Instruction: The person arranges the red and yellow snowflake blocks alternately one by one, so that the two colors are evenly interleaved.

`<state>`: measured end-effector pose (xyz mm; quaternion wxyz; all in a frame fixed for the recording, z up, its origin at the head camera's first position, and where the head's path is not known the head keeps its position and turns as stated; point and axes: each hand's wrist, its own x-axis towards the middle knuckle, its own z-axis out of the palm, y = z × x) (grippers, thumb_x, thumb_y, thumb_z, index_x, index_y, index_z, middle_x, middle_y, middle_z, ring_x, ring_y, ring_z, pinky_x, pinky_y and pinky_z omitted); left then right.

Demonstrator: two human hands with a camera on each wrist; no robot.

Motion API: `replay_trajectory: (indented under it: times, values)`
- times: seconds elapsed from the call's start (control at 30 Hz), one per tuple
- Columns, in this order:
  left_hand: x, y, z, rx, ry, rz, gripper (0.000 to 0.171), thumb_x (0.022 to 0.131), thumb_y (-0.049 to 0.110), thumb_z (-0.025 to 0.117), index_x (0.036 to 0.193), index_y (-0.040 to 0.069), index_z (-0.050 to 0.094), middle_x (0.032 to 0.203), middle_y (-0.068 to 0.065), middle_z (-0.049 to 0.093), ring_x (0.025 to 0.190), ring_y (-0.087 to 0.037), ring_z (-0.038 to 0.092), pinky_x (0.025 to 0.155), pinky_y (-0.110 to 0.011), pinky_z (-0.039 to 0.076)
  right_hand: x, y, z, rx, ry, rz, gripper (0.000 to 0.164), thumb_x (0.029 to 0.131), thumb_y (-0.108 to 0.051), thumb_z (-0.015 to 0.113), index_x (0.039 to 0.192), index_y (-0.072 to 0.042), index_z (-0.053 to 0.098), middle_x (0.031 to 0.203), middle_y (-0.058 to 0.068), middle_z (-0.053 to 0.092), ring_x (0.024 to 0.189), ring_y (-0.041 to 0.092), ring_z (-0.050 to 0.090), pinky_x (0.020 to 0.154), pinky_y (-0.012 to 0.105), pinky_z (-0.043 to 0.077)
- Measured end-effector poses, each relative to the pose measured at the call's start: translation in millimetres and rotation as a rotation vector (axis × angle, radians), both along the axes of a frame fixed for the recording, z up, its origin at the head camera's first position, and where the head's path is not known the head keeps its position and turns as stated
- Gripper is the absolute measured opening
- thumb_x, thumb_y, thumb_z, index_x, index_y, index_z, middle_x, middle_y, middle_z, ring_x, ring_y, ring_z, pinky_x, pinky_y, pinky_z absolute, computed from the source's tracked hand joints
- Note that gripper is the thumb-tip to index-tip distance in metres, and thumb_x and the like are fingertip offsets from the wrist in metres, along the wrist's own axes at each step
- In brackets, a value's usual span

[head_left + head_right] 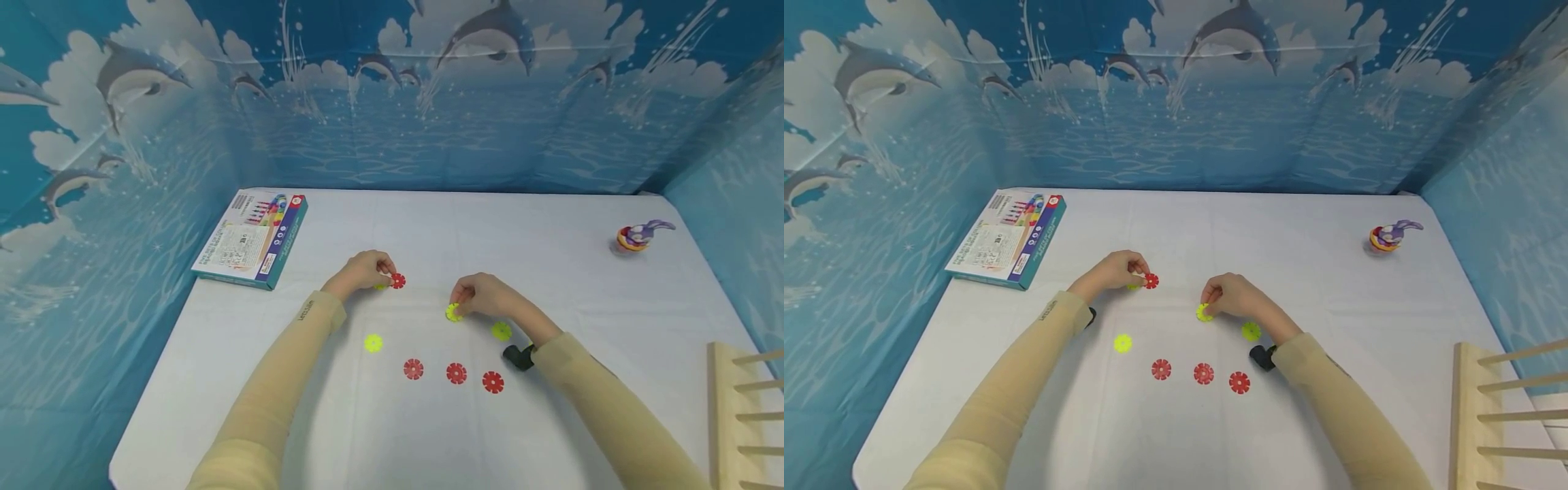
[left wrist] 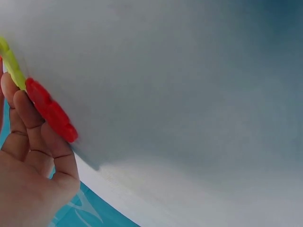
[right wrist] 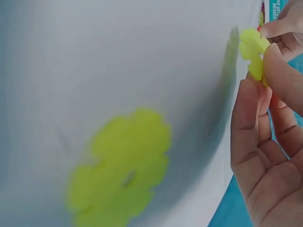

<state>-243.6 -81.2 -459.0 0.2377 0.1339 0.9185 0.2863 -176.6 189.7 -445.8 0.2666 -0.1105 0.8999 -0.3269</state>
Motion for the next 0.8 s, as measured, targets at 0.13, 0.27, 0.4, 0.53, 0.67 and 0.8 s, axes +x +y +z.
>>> replay_trajectory:
  times: [0.13, 0.27, 0.4, 0.53, 0.67, 0.8]
  values:
    - [-0.3, 0.2, -0.7, -0.008, -0.001, 0.008, 0.013, 0.087, 0.015, 0.074, 0.099, 0.013, 0.069, 0.1, -0.003, 0.061, 0.094, -0.019, 0.054, 0.08, -0.029, 0.046, -10.7, -8.9, 2.4, -0.021, -0.002, -0.027, 0.017, 0.084, -0.016, 0.077, 0.096, -0.01, 0.067, 0.085, 0.003, 0.061, 0.081, 0.018, 0.052, 0.074, 0.029, 0.043]
    - [-0.7, 0.6, -1.0, -0.019, -0.002, 0.011, 0.013, 0.087, 0.016, 0.074, 0.099, 0.014, 0.069, 0.099, -0.003, 0.061, 0.092, -0.019, 0.053, 0.078, -0.028, 0.045, -22.6, -20.5, 5.7, -0.055, -0.014, -0.076, 0.021, 0.085, -0.017, 0.076, 0.101, -0.007, 0.067, 0.089, 0.004, 0.062, 0.082, 0.018, 0.054, 0.075, 0.028, 0.045]
    - [-1.3, 1.4, -1.1, -0.026, -0.001, 0.009, 0.013, 0.087, 0.016, 0.074, 0.099, 0.014, 0.069, 0.098, -0.003, 0.06, 0.091, -0.018, 0.053, 0.077, -0.027, 0.044, -34.4, -31.9, 3.8, -0.056, -0.024, -0.119, 0.023, 0.087, -0.02, 0.074, 0.105, -0.008, 0.066, 0.093, 0.005, 0.064, 0.083, 0.018, 0.056, 0.077, 0.028, 0.046]
    - [-1.6, 1.8, -1.1, -0.029, 0.005, 0.0, 0.014, 0.087, 0.017, 0.074, 0.099, 0.014, 0.07, 0.098, -0.003, 0.061, 0.09, -0.017, 0.053, 0.076, -0.026, 0.044, -44.4, -40.9, -1.5, -0.043, -0.029, -0.149, 0.025, 0.087, -0.022, 0.075, 0.107, -0.009, 0.067, 0.095, 0.006, 0.065, 0.083, 0.018, 0.056, 0.078, 0.028, 0.047]
    - [-1.5, 1.9, -0.9, -0.023, 0.002, -0.002, 0.014, 0.087, 0.017, 0.075, 0.1, 0.013, 0.07, 0.097, -0.003, 0.061, 0.088, -0.017, 0.054, 0.074, -0.025, 0.045, -50.8, -47.4, -4.4, -0.036, -0.023, -0.164, 0.026, 0.086, -0.022, 0.075, 0.107, -0.007, 0.067, 0.094, 0.007, 0.066, 0.082, 0.018, 0.057, 0.077, 0.028, 0.048]
    - [-1.8, 1.9, -0.8, -0.028, -0.004, 0.0, 0.014, 0.087, 0.017, 0.074, 0.1, 0.014, 0.07, 0.097, -0.003, 0.06, 0.088, -0.018, 0.054, 0.073, -0.025, 0.045, -53.9, -52.8, -5.6, -0.027, -0.009, -0.16, 0.024, 0.086, -0.019, 0.076, 0.104, -0.006, 0.068, 0.09, 0.006, 0.066, 0.078, 0.016, 0.058, 0.074, 0.027, 0.047]
